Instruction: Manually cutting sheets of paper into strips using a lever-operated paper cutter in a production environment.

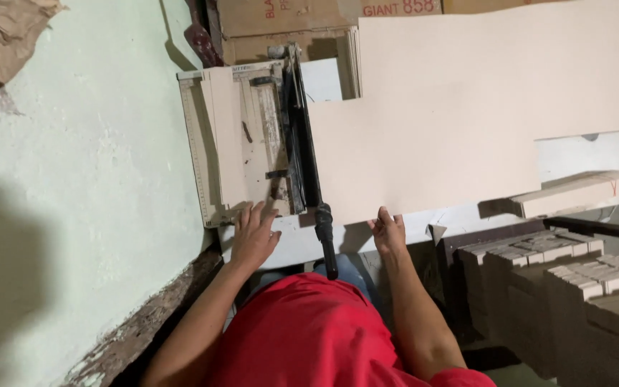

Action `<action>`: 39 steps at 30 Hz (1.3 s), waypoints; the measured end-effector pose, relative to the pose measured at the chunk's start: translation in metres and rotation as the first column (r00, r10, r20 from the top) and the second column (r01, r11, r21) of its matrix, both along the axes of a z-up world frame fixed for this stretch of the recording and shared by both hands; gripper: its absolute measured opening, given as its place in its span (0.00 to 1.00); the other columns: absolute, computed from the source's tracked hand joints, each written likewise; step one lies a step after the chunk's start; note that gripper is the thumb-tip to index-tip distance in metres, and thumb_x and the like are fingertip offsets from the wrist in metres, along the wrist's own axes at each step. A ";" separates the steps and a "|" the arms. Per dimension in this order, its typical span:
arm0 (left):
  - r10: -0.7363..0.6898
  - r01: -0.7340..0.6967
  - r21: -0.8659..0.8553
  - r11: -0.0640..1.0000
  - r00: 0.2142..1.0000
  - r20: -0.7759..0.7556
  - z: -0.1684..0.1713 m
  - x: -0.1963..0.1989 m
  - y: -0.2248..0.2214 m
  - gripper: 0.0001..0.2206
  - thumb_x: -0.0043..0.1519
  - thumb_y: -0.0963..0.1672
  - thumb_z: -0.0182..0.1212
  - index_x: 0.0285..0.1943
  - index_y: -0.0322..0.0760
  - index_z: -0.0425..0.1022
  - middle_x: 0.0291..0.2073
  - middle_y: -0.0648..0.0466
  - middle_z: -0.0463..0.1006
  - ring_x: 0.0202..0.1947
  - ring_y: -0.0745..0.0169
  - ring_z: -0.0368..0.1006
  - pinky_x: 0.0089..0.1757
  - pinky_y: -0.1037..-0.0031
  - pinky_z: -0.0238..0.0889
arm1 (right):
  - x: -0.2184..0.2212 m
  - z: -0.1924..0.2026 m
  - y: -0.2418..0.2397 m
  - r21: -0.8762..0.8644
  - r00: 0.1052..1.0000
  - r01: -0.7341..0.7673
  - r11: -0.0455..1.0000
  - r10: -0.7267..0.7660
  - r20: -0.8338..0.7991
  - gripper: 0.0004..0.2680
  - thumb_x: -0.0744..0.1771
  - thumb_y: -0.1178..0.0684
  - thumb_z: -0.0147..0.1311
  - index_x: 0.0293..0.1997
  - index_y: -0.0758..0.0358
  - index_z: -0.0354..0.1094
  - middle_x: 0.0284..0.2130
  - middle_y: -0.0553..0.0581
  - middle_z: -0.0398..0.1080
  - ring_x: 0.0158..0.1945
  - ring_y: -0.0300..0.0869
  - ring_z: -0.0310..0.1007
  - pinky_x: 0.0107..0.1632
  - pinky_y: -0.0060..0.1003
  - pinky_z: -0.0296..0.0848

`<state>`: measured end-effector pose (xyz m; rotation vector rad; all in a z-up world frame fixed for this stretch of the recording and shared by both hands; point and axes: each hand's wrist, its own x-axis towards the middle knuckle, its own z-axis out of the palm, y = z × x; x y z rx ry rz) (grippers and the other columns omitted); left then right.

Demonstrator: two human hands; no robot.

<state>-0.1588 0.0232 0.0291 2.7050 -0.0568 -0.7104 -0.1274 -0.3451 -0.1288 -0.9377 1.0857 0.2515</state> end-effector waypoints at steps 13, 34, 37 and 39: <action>-0.030 0.030 -0.024 0.999 0.999 -0.033 -0.007 0.039 -0.021 0.19 0.68 0.51 0.55 0.66 0.42 0.67 0.67 0.45 0.60 0.73 0.39 0.47 0.65 0.46 0.45 | 0.013 0.007 0.006 -0.006 1.000 0.018 1.000 -0.018 0.015 0.08 0.68 0.57 0.60 0.44 0.53 0.61 0.27 0.49 0.74 0.27 0.40 0.77 0.42 0.43 0.87; 0.093 -0.107 -0.068 0.992 0.978 -0.184 -0.020 0.145 -0.035 0.29 0.67 0.47 0.55 0.78 0.46 0.52 0.74 0.40 0.49 0.77 0.36 0.37 0.67 0.43 0.42 | 0.050 0.047 0.070 -0.100 0.970 -0.244 0.965 0.243 -0.025 0.11 0.69 0.54 0.58 0.56 0.64 0.62 0.38 0.56 0.72 0.42 0.47 0.80 0.51 0.48 0.85; 0.106 -0.122 -0.067 0.990 0.973 -0.204 -0.018 0.169 -0.035 0.33 0.66 0.47 0.58 0.80 0.47 0.47 0.76 0.38 0.44 0.77 0.34 0.34 0.68 0.42 0.39 | 0.065 0.042 0.071 -0.095 0.962 -0.273 0.957 0.272 -0.021 0.11 0.70 0.54 0.57 0.56 0.64 0.63 0.37 0.55 0.72 0.41 0.47 0.81 0.51 0.47 0.86; 0.110 -0.127 -0.070 0.989 0.972 -0.210 -0.028 0.183 -0.036 0.37 0.65 0.48 0.61 0.81 0.48 0.44 0.76 0.37 0.42 0.77 0.33 0.32 0.68 0.41 0.37 | 0.074 0.038 0.073 -0.089 0.957 -0.291 0.952 0.291 -0.015 0.11 0.70 0.54 0.57 0.56 0.63 0.64 0.37 0.54 0.72 0.41 0.46 0.81 0.50 0.46 0.86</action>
